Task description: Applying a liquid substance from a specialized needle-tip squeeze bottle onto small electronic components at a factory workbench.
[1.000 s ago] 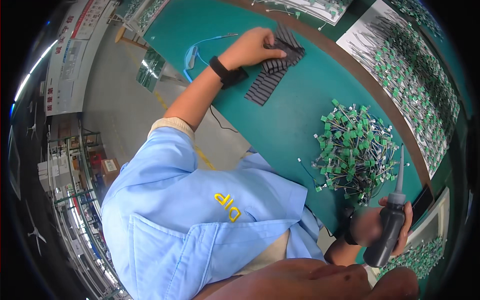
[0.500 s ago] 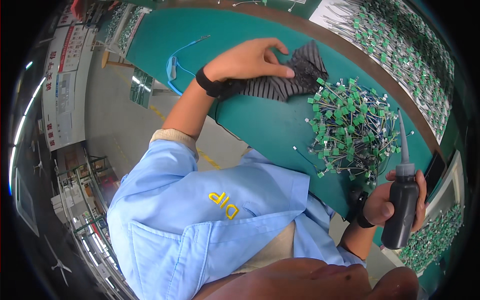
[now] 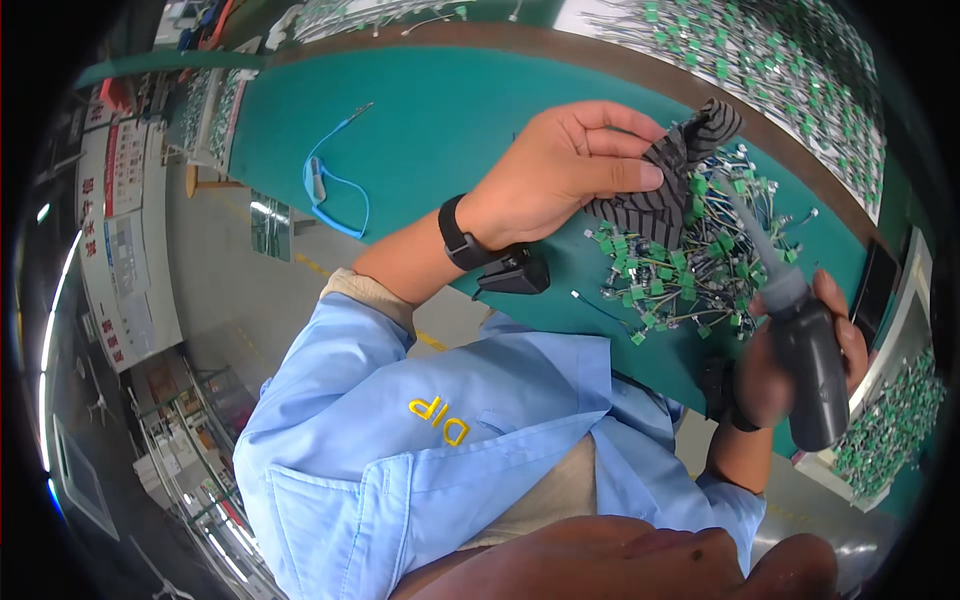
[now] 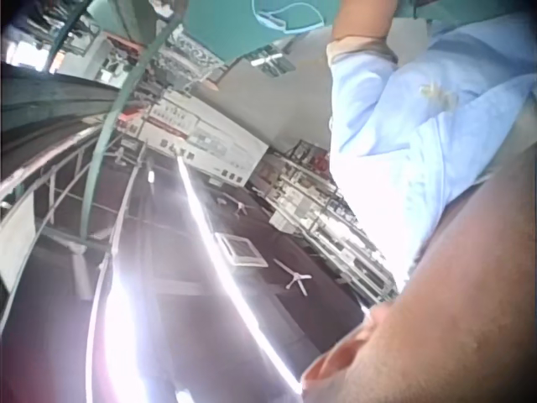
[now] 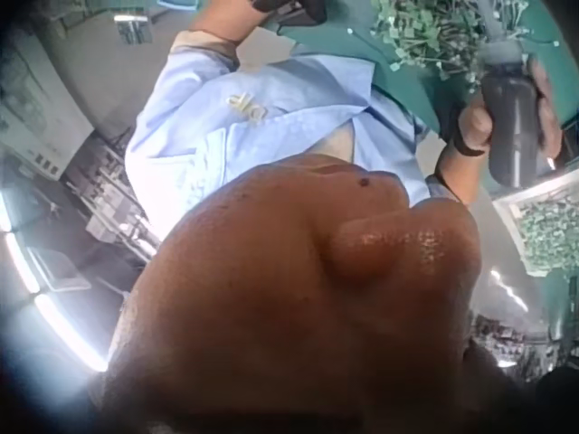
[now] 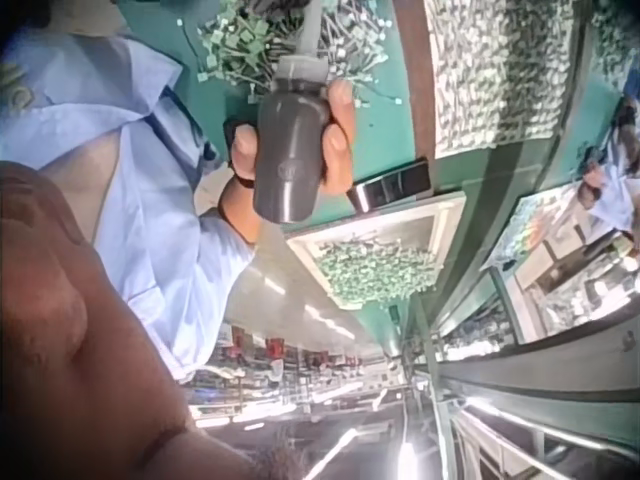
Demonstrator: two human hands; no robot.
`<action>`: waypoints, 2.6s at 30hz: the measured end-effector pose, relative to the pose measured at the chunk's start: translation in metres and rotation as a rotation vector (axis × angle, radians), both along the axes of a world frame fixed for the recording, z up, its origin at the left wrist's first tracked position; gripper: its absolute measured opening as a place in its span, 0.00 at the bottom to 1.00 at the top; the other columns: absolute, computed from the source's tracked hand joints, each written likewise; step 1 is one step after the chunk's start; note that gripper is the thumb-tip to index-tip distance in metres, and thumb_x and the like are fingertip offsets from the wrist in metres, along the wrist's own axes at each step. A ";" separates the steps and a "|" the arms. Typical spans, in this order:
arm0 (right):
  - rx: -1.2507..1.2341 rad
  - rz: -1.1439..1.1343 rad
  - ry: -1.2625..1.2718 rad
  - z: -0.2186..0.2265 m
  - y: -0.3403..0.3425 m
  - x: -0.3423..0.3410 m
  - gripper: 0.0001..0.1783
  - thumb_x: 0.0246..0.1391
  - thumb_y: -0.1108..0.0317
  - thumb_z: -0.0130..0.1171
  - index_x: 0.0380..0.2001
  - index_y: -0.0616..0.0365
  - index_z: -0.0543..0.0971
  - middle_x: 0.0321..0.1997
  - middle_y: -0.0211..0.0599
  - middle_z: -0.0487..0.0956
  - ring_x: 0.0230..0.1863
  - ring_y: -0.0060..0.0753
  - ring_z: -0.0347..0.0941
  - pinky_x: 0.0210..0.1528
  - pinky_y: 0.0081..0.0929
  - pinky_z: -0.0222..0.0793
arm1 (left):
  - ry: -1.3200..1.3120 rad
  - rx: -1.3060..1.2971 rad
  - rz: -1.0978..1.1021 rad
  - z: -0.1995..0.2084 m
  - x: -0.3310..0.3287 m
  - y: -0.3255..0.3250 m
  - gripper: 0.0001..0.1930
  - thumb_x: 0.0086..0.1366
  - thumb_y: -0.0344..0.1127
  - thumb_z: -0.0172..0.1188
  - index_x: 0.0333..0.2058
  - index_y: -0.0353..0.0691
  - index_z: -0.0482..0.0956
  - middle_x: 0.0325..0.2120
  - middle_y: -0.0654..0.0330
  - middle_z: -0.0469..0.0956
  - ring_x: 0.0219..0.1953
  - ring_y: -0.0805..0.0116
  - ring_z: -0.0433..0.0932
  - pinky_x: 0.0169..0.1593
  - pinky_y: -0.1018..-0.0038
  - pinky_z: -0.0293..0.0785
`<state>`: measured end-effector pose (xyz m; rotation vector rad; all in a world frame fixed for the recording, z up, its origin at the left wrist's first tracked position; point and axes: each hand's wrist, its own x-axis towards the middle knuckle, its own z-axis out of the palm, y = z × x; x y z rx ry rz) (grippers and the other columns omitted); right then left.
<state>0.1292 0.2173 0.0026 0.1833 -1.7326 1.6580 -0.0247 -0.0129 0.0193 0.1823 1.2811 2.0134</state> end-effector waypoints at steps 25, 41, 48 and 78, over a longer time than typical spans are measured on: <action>-0.022 0.334 -0.060 0.008 0.001 -0.006 0.40 0.47 0.58 0.75 0.57 0.57 0.64 0.56 0.64 0.73 0.59 0.54 0.73 0.60 0.44 0.69 | 0.160 0.225 -0.065 -0.020 -0.005 -0.019 0.24 0.57 0.16 0.60 0.54 0.30 0.71 0.43 0.57 0.80 0.43 0.70 0.81 0.51 0.74 0.78; -0.511 -0.107 0.150 0.019 0.035 -0.018 0.36 0.55 0.55 0.64 0.59 0.62 0.63 0.59 0.63 0.71 0.38 0.45 0.77 0.37 0.35 0.76 | 0.378 -0.668 -0.145 -0.001 -0.094 -0.111 0.20 0.63 0.23 0.56 0.55 0.34 0.73 0.44 0.54 0.81 0.48 0.65 0.80 0.49 0.72 0.74; -0.351 -0.164 0.080 0.015 0.032 -0.021 0.32 0.61 0.52 0.55 0.62 0.59 0.64 0.65 0.64 0.65 0.41 0.41 0.75 0.41 0.34 0.71 | 1.148 -0.838 0.062 0.067 -0.033 -0.016 0.12 0.66 0.24 0.54 0.46 0.38 0.81 0.35 0.60 0.84 0.37 0.69 0.81 0.46 0.74 0.74; -0.307 -0.249 0.205 0.027 0.027 -0.025 0.33 0.58 0.60 0.62 0.61 0.59 0.60 0.64 0.67 0.65 0.39 0.49 0.79 0.33 0.31 0.78 | 1.196 -0.583 -0.477 0.027 -0.018 0.146 0.07 0.55 0.33 0.64 0.23 0.37 0.80 0.17 0.57 0.77 0.23 0.65 0.80 0.30 0.71 0.74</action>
